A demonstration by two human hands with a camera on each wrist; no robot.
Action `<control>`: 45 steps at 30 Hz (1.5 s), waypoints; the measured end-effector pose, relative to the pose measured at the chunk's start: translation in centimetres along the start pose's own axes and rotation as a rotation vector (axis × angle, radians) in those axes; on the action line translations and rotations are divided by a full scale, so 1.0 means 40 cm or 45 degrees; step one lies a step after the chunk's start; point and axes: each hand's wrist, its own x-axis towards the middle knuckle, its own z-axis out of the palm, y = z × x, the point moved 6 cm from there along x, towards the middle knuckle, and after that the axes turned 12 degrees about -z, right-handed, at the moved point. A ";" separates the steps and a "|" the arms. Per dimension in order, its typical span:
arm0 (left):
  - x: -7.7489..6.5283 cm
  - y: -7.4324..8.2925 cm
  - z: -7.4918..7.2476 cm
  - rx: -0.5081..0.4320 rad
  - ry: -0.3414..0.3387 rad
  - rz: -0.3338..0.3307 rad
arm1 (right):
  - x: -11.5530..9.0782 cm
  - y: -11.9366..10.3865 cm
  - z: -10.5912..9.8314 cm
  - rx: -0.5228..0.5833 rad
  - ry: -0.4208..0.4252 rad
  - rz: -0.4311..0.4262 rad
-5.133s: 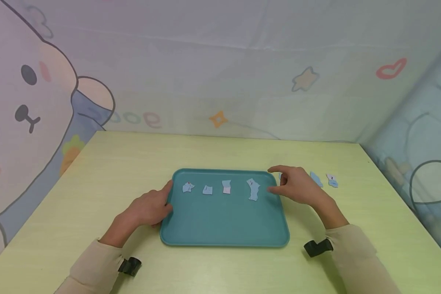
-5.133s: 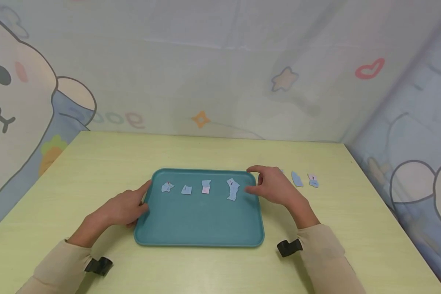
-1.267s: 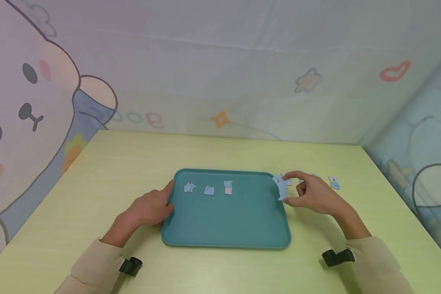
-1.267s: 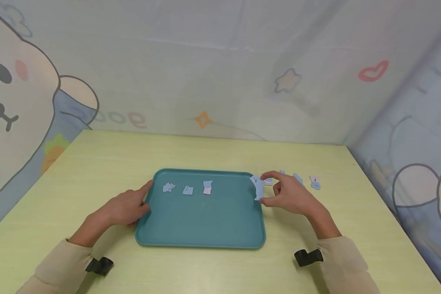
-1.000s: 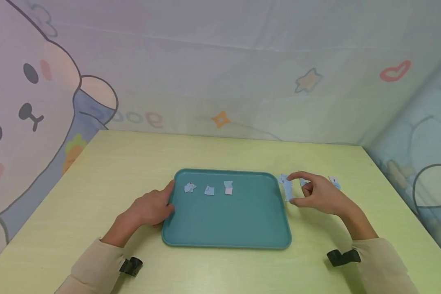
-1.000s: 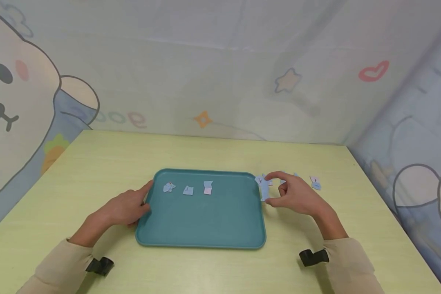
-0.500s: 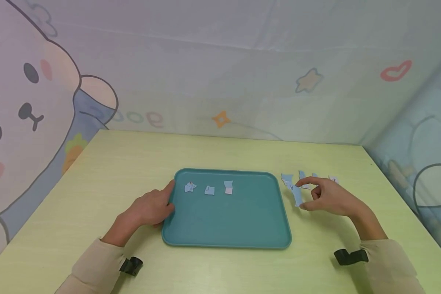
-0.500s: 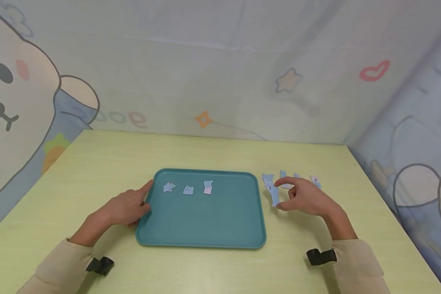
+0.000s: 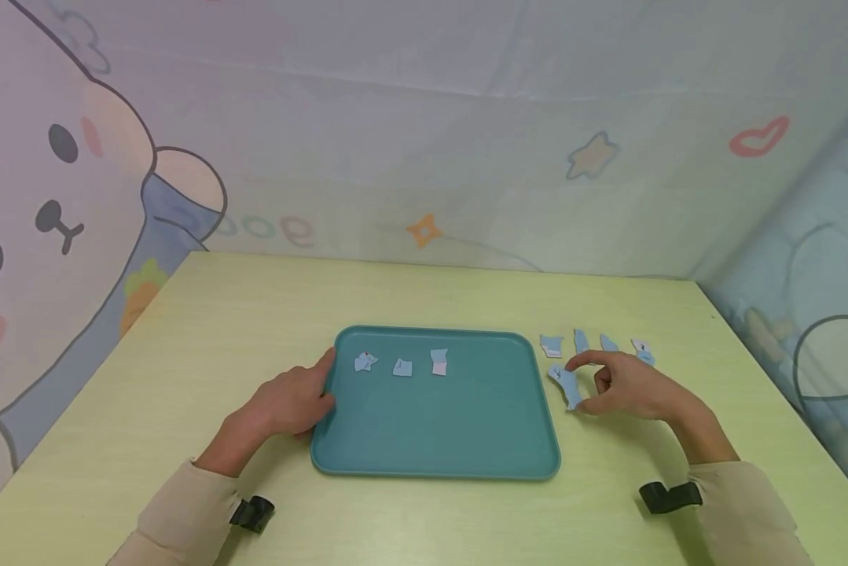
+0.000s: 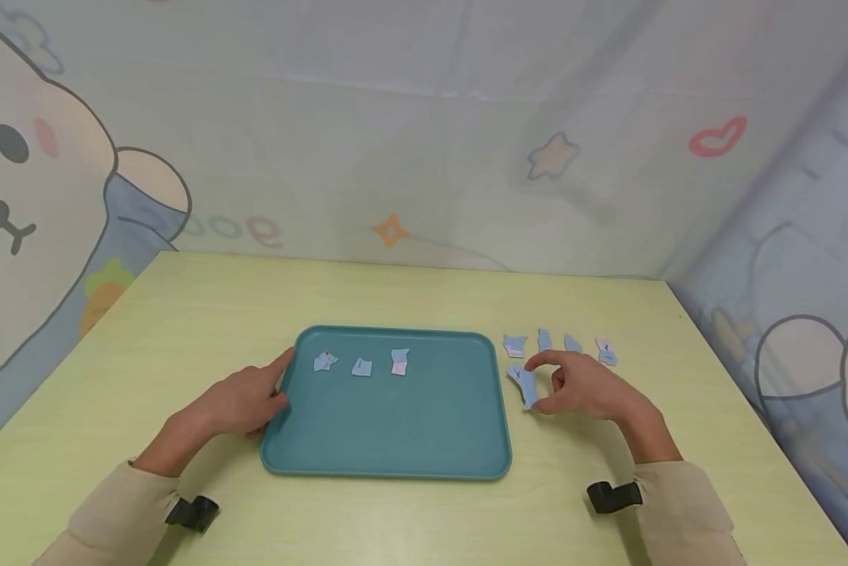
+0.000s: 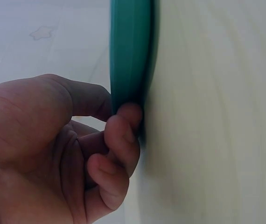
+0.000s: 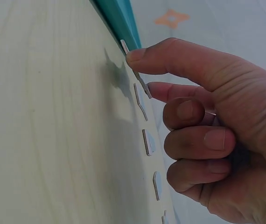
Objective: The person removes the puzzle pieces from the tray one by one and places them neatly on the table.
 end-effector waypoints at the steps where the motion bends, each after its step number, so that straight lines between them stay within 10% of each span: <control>1: 0.000 0.000 0.000 0.001 0.001 0.002 | 0.000 -0.003 0.000 -0.005 -0.002 -0.006; 45: -0.002 0.002 -0.001 -0.004 0.007 0.016 | -0.004 -0.035 -0.033 -0.131 0.115 -0.007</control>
